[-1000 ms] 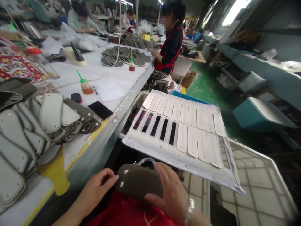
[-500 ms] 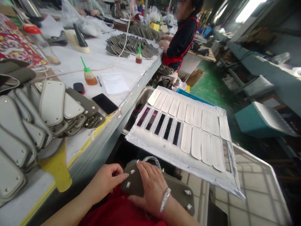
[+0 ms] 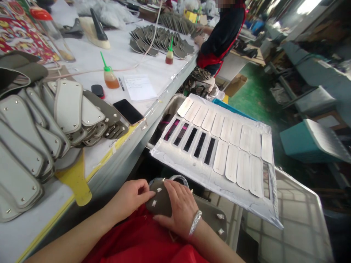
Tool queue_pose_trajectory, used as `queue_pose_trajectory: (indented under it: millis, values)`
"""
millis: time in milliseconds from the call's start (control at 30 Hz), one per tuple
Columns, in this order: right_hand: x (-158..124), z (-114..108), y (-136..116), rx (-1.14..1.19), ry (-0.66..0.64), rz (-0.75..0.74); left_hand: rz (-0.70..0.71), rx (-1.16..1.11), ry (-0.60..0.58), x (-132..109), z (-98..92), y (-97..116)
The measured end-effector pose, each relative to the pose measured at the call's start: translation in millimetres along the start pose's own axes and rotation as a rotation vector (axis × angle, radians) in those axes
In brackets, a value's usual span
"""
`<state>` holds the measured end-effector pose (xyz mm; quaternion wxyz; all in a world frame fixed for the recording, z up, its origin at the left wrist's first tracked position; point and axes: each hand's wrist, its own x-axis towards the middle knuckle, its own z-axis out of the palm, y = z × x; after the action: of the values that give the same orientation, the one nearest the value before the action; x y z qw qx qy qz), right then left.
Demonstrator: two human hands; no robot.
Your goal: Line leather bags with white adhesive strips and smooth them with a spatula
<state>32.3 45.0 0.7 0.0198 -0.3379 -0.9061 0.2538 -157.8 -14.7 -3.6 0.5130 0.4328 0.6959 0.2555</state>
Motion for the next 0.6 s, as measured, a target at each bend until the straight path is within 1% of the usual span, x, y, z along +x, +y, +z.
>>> queue_pose_trajectory:
  millis: [133,267,433,600]
  values:
    - [-1,-1,0,0.022,-0.009,0.007,0.056,0.076,0.007,4,-1.0,3]
    - [2,-1,-3,0.058,-0.002,0.030,0.067,0.049,-0.022,8,1.9,-1]
    - [11,2,-9,0.049,-0.001,0.037,0.004,-0.111,-0.124,14,4.2,-8]
    - [20,3,-13,0.045,0.005,0.072,-0.045,-0.188,-0.160,19,5.9,-10]
